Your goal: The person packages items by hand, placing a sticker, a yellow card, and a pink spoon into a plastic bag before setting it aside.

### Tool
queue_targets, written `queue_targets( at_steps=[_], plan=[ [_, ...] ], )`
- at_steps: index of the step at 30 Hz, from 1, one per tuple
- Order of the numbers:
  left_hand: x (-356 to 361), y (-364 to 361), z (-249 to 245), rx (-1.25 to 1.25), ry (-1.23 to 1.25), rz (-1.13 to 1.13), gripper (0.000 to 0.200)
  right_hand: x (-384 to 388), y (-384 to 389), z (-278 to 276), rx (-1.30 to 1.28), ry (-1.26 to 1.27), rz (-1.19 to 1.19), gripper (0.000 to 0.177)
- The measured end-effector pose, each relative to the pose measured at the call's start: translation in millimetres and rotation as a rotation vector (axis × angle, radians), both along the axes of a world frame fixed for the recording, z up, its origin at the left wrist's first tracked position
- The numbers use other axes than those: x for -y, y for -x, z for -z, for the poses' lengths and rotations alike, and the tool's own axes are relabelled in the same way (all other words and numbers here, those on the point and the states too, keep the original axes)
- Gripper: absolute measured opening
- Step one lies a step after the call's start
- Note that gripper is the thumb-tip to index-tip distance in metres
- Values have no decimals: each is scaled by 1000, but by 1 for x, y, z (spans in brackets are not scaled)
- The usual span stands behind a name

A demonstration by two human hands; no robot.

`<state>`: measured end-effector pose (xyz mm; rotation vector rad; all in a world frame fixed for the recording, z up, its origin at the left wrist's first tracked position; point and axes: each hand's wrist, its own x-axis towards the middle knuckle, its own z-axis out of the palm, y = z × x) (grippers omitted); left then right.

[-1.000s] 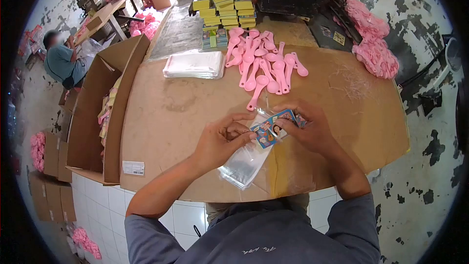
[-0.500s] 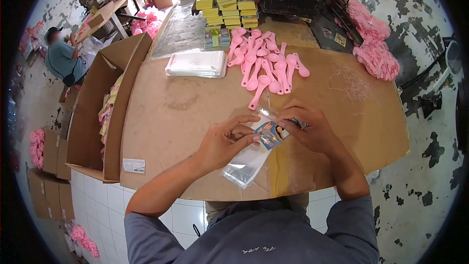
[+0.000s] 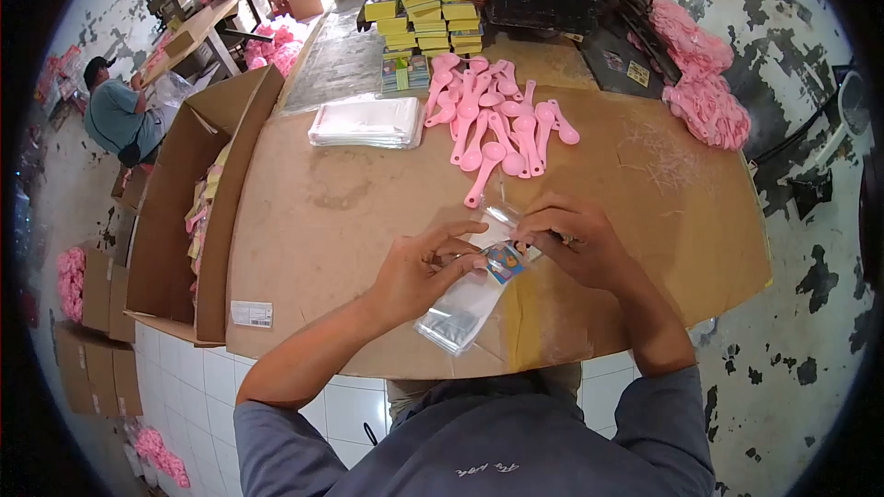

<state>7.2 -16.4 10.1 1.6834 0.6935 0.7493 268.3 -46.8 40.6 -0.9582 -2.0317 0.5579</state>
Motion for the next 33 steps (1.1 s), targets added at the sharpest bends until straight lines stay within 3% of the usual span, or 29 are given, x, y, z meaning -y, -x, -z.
queue_targets(
  at_steps=[4, 11, 14, 17, 23, 33],
  plan=[
    [1, -1, 5, -11, -56, 3, 43, 2, 12, 3, -77, -10, 96, 17],
    [-1, 0, 3, -49, 5, -5, 42, 2, 9, 1, -50, 67, 19, 16],
    [-1, -3, 5, 55, 3, -17, 43, 0, 1, 3, -79, 16, 89, 16],
    [0, -4, 0, 200, 210, 23, 43, -2, -5, -2, -56, -18, 89, 18],
    [-1, -2, -2, 149, 249, 2, 41, 2, -8, -5, -8, 71, 7, 19],
    [2, -2, 0, -44, -90, -38, 39, 4, 0, -4, 29, 84, -25, 18]
  ],
)
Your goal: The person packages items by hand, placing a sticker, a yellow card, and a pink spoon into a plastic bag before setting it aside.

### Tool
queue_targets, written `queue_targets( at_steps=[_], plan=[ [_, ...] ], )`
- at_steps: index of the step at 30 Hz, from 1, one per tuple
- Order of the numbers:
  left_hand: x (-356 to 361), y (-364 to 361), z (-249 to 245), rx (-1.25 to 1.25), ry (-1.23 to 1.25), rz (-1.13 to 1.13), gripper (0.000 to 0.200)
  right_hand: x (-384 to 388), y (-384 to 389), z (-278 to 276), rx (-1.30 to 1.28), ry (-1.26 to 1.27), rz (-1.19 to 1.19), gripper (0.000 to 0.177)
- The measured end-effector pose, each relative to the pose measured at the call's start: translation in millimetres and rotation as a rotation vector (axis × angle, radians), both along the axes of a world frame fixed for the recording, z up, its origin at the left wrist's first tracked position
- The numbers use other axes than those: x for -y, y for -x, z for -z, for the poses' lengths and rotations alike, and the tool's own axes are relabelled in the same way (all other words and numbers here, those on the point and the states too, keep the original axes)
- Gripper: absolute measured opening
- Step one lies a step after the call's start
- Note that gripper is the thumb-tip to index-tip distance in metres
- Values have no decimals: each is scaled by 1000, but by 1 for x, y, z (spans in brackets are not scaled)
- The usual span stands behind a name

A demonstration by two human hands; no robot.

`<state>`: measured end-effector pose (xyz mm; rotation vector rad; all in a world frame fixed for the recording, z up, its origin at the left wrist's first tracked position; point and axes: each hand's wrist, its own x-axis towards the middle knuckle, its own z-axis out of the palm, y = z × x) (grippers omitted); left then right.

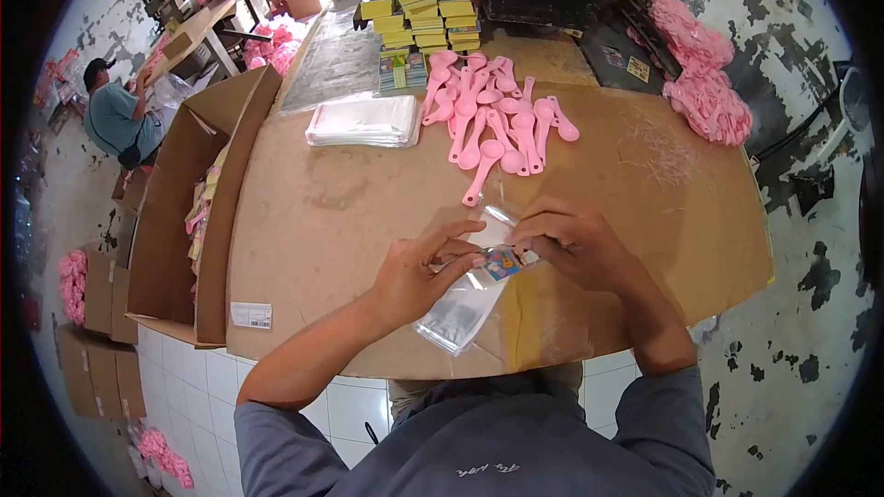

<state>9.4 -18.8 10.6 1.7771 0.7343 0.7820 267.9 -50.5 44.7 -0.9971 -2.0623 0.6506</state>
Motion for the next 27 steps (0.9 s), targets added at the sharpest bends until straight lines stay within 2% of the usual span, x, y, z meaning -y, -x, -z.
queue_targets(
  at_steps=[4, 7, 8, 10, 11, 14, 16, 18, 20, 22, 25, 27],
  plan=[
    [1, -2, 3, -14, -37, 18, 40, 2, 13, 10, -44, 143, 79, 21],
    [0, -1, 6, -59, -2, 4, 39, 3, 21, 12, -22, 154, 136, 29],
    [-1, -1, 6, -76, 15, -7, 39, 3, 20, 11, -85, 154, 164, 31],
    [0, -5, 4, 115, 102, -62, 38, 2, 17, 7, -207, 159, 216, 35],
    [0, -7, 3, 212, 145, -89, 37, 3, 20, 9, -124, 80, 165, 36],
    [-1, 0, -1, 128, 195, -115, 36, 3, 26, 21, 88, -120, 0, 36],
    [-3, -2, 5, 151, 133, -131, 36, -7, 22, 22, 189, -204, -129, 34],
    [-4, -2, 5, 179, 137, -150, 35, -33, -2, 7, 110, 68, 106, 33],
    [-5, -1, 1, 212, 213, -166, 32, -87, -45, -6, 700, 8, 302, 31],
    [-8, 1, 2, 170, 237, -145, 31, -132, -95, 43, 321, -282, 521, 28],
    [-12, 4, 5, 156, 278, -84, 32, -151, -112, 39, 420, 19, 465, 26],
    [-14, 4, 5, 200, 318, -35, 32, -149, -116, 32, 483, 146, 539, 32]
  ],
)
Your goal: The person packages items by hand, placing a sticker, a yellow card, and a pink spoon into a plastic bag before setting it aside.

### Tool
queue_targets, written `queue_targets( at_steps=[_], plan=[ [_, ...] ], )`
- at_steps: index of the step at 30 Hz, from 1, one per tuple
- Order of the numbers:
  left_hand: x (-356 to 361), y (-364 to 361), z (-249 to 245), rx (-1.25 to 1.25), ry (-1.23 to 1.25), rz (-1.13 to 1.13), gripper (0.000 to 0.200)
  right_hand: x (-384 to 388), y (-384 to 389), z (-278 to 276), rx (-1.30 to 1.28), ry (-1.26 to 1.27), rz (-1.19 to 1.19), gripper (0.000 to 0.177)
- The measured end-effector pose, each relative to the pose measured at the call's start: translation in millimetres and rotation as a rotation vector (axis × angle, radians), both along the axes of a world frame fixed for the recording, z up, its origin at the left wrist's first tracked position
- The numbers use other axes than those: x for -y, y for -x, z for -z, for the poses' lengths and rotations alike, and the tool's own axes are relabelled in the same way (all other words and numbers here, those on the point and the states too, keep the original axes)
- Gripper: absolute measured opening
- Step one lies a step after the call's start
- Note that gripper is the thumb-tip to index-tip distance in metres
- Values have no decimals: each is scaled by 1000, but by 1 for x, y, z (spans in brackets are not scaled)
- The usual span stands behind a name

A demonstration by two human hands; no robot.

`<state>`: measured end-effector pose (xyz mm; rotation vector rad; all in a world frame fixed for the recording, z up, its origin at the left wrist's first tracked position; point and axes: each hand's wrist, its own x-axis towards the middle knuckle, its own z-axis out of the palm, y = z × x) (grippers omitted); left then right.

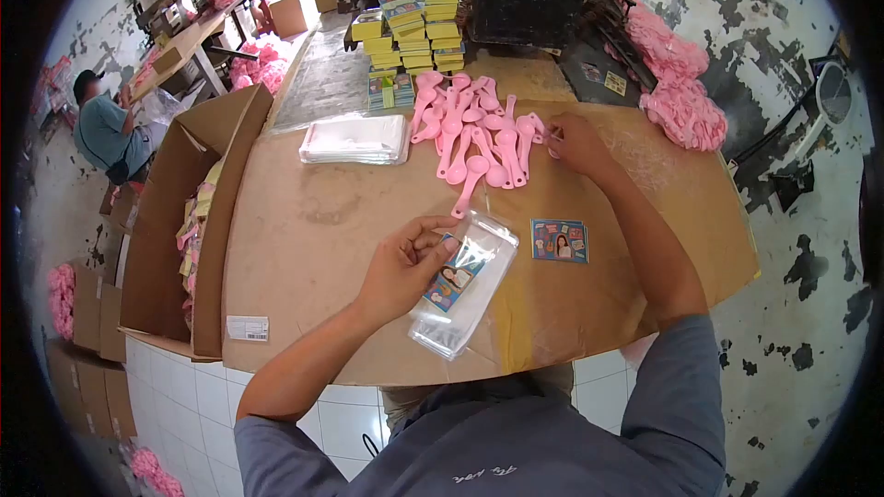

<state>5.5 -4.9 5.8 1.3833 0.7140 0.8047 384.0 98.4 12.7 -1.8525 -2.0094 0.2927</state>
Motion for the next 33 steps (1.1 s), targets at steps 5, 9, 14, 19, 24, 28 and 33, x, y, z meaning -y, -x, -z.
queue_targets(
  at_steps=[5, 9, 14, 19, 24, 28, 33],
  plan=[
    [2, -1, -1, 68, 84, 56, 32, 30, 4, -9, -329, 47, 131, 54],
    [8, -4, -3, 141, 89, 54, 33, 87, 73, -37, -915, 80, -196, 57],
    [10, -4, 3, 57, 1, 64, 32, 119, 132, -54, -1126, -22, -364, 69],
    [14, -3, -15, -4, 65, 85, 29, 126, 144, -66, -1053, 116, -366, 66],
    [11, -3, -1, 47, 80, 69, 28, 129, 154, -48, -1062, -12, -326, 62],
    [8, -6, 12, 144, 29, 22, 28, 129, 164, -16, -1054, -136, -369, 54],
    [4, 3, -1, 64, 145, 22, 26, 126, 149, -14, -803, -133, -570, 42]
  ],
)
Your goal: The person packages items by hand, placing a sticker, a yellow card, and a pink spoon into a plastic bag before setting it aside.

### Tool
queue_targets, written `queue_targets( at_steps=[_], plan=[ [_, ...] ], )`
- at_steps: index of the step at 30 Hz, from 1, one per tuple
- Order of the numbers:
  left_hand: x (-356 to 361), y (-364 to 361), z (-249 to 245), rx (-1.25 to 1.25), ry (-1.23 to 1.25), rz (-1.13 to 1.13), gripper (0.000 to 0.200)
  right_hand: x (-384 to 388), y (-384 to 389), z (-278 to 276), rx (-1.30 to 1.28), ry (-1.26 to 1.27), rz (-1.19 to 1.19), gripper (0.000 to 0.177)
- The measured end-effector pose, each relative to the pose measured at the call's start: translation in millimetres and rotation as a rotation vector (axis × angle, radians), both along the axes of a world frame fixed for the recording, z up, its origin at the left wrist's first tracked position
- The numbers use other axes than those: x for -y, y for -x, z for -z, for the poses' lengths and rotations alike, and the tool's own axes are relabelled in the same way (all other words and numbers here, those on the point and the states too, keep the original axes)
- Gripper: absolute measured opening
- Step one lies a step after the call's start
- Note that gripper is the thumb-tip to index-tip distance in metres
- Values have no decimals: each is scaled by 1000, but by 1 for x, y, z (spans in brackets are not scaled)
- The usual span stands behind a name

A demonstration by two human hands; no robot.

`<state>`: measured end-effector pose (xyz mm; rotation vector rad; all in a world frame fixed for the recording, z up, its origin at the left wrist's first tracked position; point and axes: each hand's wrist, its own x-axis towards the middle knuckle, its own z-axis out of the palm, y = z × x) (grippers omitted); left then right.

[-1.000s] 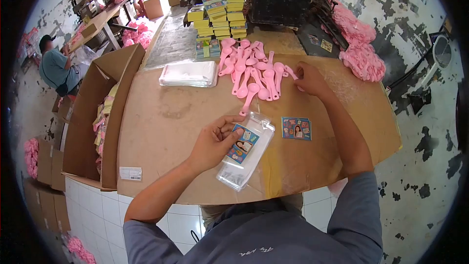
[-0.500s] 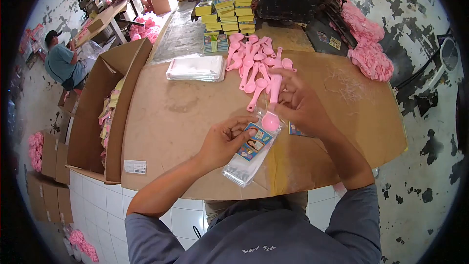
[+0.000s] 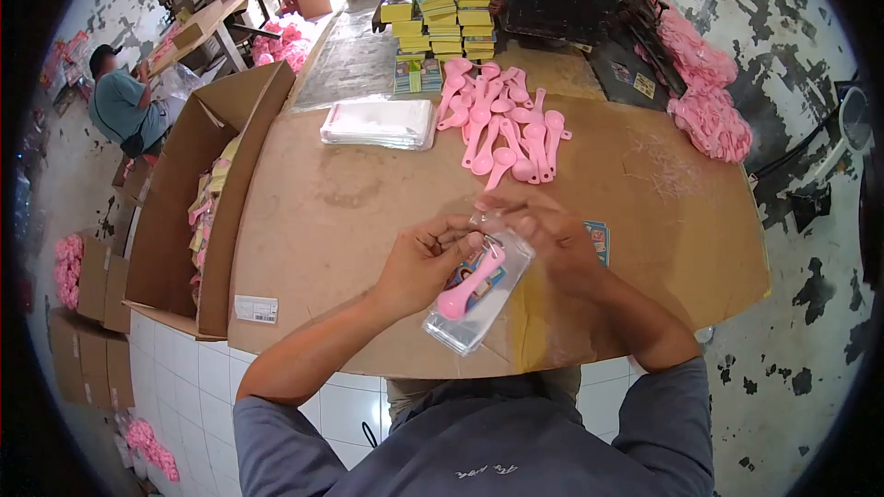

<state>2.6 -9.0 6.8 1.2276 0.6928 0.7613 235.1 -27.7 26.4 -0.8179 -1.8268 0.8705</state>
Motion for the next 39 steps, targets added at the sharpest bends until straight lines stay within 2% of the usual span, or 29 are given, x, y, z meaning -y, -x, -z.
queue_targets(
  at_steps=[1, 3, 5, 7, 9, 11, 14, 17, 18, 21, 26, 33, 36, 39],
  plan=[
    [0, -1, -6, 25, 6, 7, 25, -1, 2, -9, -47, 14, -30, 39],
    [1, -1, -5, 65, 11, 43, 25, 2, 7, -34, -376, 214, -34, 35],
    [-2, -1, 1, 93, -1, 102, 26, -2, 5, -41, 2, -67, 12, 29],
    [-2, -1, 0, 106, -6, 169, 30, -4, 0, -52, 258, -223, -45, 24],
    [-1, 2, -2, 107, -11, 225, 33, -3, -6, -67, 396, -242, -211, 19],
    [-1, 6, -9, 98, -18, 272, 35, -5, -10, -84, 319, -252, -255, 17],
    [7, -3, -10, 260, -100, 111, 38, -2, -7, -104, 328, -377, -204, 19],
    [-3, 2, -15, 1, -649, 5, 43, 6, -3, -108, 468, -458, -32, 21],
    [-2, 5, -17, -5, -639, 46, 45, 10, -1, -107, 525, -468, 37, 22],
    [9, 7, -29, -8, -632, 118, 47, 15, 6, -103, 436, -442, 160, 23],
    [18, 0, -37, -54, -572, 15, 34, 16, 14, -96, 318, -298, 207, 26],
    [15, 0, -31, 157, -369, 7, 29, 11, 12, -91, 300, -236, 150, 30],
    [15, -1, -30, 134, -325, -17, 29, 5, 14, -83, 183, -273, 282, 29],
    [15, 0, -35, 65, -305, -40, 30, -4, 11, -76, 139, -518, 423, 31]
  ],
)
